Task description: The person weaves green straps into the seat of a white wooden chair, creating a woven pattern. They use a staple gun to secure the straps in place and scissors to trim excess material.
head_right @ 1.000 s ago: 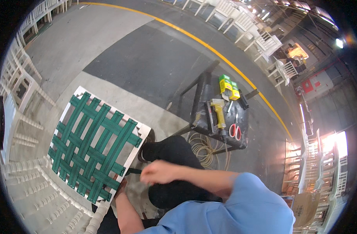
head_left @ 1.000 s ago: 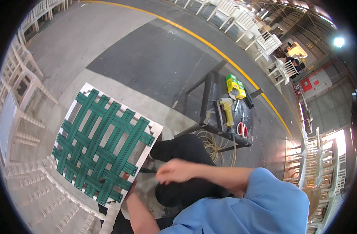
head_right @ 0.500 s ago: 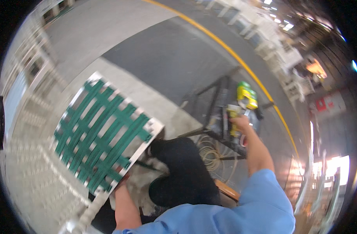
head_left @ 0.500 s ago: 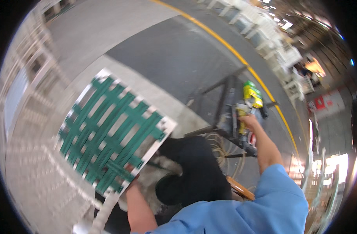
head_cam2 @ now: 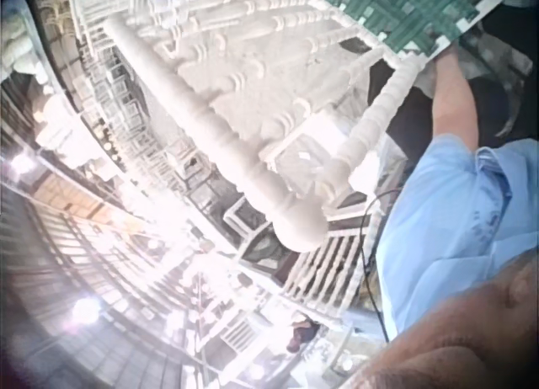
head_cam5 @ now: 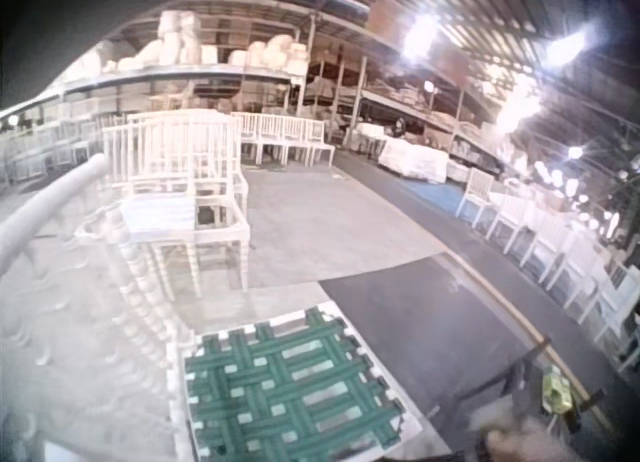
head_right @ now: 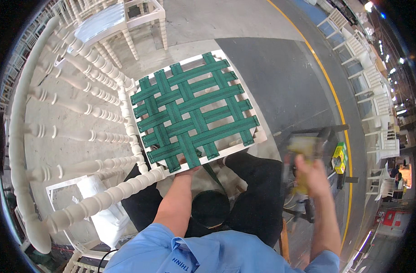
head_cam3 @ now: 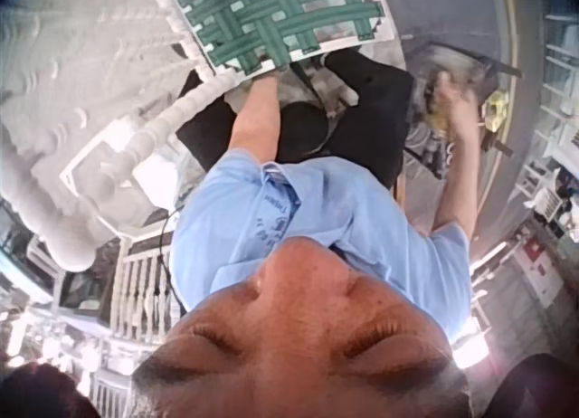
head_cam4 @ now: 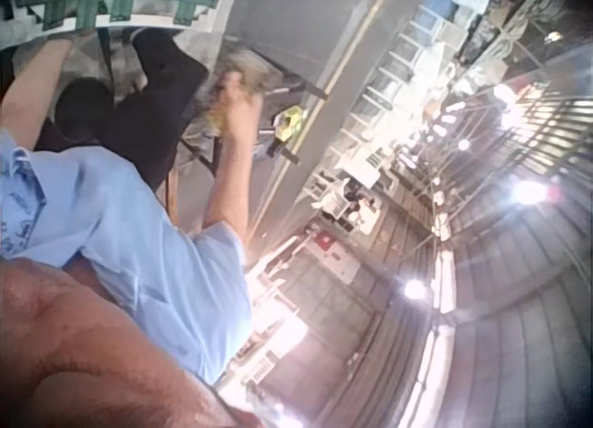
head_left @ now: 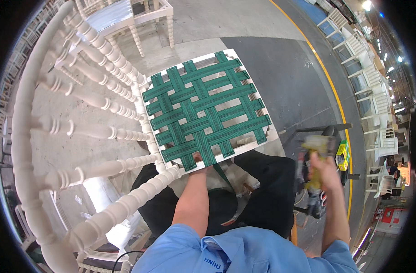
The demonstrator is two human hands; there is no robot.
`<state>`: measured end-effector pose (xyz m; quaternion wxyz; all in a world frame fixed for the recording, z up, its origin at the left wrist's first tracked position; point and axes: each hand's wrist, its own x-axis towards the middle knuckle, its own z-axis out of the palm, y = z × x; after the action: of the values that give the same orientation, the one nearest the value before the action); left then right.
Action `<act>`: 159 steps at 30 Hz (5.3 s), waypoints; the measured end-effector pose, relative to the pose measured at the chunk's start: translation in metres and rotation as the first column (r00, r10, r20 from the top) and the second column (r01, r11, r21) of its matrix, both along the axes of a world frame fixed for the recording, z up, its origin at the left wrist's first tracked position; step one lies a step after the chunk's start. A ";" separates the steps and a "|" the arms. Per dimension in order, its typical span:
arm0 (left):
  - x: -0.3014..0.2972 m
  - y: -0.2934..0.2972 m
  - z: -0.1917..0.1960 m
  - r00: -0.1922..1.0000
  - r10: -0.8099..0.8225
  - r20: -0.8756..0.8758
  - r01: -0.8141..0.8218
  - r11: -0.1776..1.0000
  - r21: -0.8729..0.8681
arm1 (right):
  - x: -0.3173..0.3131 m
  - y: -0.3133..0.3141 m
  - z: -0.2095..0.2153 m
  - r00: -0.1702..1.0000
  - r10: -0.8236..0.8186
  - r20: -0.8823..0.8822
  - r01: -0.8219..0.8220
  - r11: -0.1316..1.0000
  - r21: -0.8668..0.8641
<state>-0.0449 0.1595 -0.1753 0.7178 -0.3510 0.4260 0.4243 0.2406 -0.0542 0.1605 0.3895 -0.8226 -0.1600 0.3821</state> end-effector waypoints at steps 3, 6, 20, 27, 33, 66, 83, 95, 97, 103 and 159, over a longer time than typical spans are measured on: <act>-0.003 -0.001 0.001 1.000 0.022 0.009 -0.022 1.000 -0.005 | -0.081 0.044 -0.028 0.943 0.291 -0.163 -0.287 0.957 0.050; -0.004 -0.002 0.001 0.999 0.034 0.019 -0.034 0.999 -0.013 | -0.145 0.075 -0.066 0.868 0.402 -0.291 -0.384 0.916 0.120; -0.008 -0.001 -0.003 0.995 0.087 0.040 -0.085 0.995 -0.048 | -0.192 0.099 -0.107 0.853 0.483 -0.199 -0.507 0.857 -0.091; -0.007 -0.001 -0.003 0.994 0.101 0.039 -0.099 0.993 -0.056 | -0.197 0.098 -0.106 0.857 0.498 -0.134 -0.512 0.853 -0.103; -0.007 -0.001 0.000 0.993 0.111 0.041 -0.109 0.992 -0.059 | -0.209 0.099 -0.109 0.858 0.492 -0.147 -0.509 0.853 -0.114; -0.088 -0.089 0.136 0.276 -0.466 -0.841 0.935 -0.072 0.347 | -0.154 0.034 -0.066 0.885 0.398 -0.241 -0.326 0.900 0.290; -0.055 0.000 0.123 0.415 -0.389 -0.823 0.909 0.208 0.360 | -0.187 0.096 -0.108 0.823 0.541 -0.171 -0.539 0.840 0.066; -0.058 0.007 0.118 0.430 -0.449 -0.784 0.903 0.197 0.382 | -0.197 0.096 -0.115 0.848 0.493 -0.195 -0.502 0.865 0.003; -0.058 0.007 0.119 0.429 -0.462 -0.776 0.903 0.202 0.379 | -0.200 0.096 -0.116 0.834 0.521 -0.184 -0.525 0.851 0.030; -0.059 0.008 0.129 0.468 -0.515 -0.718 0.884 0.253 0.394 | -0.208 0.096 -0.122 0.829 0.545 -0.130 -0.553 0.832 -0.037; -0.081 -0.083 0.179 0.072 -0.263 -0.962 0.996 -0.026 0.081 | 0.164 -0.329 -0.093 0.721 -0.689 -0.076 0.692 0.719 0.053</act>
<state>-0.1261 0.0760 0.0034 0.6338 0.5326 0.5304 0.1826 0.4044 -0.3831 0.0672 0.5393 -0.7972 0.1533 0.2238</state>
